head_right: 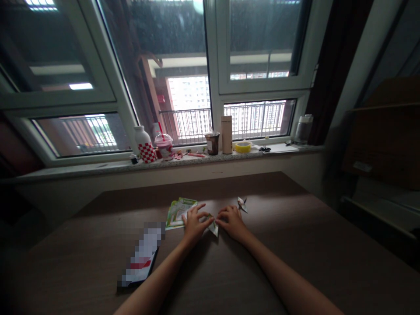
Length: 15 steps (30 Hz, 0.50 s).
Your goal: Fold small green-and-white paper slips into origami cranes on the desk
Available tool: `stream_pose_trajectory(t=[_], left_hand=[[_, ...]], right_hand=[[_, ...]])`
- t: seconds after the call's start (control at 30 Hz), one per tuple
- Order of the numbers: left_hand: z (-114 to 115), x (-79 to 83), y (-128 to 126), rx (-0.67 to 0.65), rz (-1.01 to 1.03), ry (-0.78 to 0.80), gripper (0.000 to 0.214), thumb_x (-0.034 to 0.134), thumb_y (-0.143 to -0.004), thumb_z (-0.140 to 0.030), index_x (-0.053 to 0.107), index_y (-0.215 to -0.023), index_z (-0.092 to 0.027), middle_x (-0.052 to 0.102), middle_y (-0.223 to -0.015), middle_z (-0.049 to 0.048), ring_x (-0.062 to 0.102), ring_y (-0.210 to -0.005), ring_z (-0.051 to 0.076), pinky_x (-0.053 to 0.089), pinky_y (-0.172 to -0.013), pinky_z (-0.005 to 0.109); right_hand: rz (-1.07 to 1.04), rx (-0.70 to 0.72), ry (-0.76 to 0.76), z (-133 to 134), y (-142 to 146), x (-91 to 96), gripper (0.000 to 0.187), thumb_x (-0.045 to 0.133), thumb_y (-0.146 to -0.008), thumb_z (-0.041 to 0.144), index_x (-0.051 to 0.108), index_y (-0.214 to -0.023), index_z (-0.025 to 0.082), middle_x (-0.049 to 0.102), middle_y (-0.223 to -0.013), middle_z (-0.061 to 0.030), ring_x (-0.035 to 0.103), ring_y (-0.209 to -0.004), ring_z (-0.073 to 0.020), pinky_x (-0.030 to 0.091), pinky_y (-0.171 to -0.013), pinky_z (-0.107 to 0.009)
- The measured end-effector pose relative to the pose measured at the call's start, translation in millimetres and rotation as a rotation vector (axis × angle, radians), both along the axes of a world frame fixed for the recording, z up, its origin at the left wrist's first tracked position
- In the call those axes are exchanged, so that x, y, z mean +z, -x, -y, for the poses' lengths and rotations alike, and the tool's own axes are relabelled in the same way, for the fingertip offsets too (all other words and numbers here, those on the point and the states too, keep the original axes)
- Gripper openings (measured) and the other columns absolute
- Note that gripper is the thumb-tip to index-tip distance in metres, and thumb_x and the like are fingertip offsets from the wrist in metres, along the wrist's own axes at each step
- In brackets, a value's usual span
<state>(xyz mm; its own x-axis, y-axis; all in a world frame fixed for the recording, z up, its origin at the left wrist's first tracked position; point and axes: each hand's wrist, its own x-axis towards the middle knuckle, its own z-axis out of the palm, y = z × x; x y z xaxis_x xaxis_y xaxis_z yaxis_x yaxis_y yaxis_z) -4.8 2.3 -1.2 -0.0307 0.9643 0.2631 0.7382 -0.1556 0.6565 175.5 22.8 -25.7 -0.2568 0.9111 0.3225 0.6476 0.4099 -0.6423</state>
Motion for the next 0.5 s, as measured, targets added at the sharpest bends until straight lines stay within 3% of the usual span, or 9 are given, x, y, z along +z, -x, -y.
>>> stream_pose_trajectory(t=[0.23,0.5], left_hand=[[-2.0,-0.3,1.0,0.0,-0.003,0.03,0.012,0.066,-0.082,-0.039,0.075,-0.081,-0.031,0.056,-0.142,-0.0021,0.033,-0.14,0.029,0.005,-0.115,0.069],[0.2,0.8,0.7,0.059,0.038,-0.041,0.011,0.067,-0.081,-0.038,0.077,-0.079,-0.033,0.056,-0.14,-0.0028,0.038,-0.137,0.031,0.009,-0.115,0.066]], right_hand=[[0.004,0.011,0.005,-0.5,0.0,-0.6,0.011,0.069,-0.083,0.037,0.075,-0.085,0.028,0.067,-0.11,-0.0043,0.047,-0.116,-0.0258,0.03,-0.106,-0.043],[-0.006,0.012,0.011,1.0,0.4,2.0,0.011,0.07,-0.082,0.037,0.076,-0.084,0.027,0.067,-0.108,-0.0045,0.048,-0.116,-0.0264,0.031,-0.105,-0.043]])
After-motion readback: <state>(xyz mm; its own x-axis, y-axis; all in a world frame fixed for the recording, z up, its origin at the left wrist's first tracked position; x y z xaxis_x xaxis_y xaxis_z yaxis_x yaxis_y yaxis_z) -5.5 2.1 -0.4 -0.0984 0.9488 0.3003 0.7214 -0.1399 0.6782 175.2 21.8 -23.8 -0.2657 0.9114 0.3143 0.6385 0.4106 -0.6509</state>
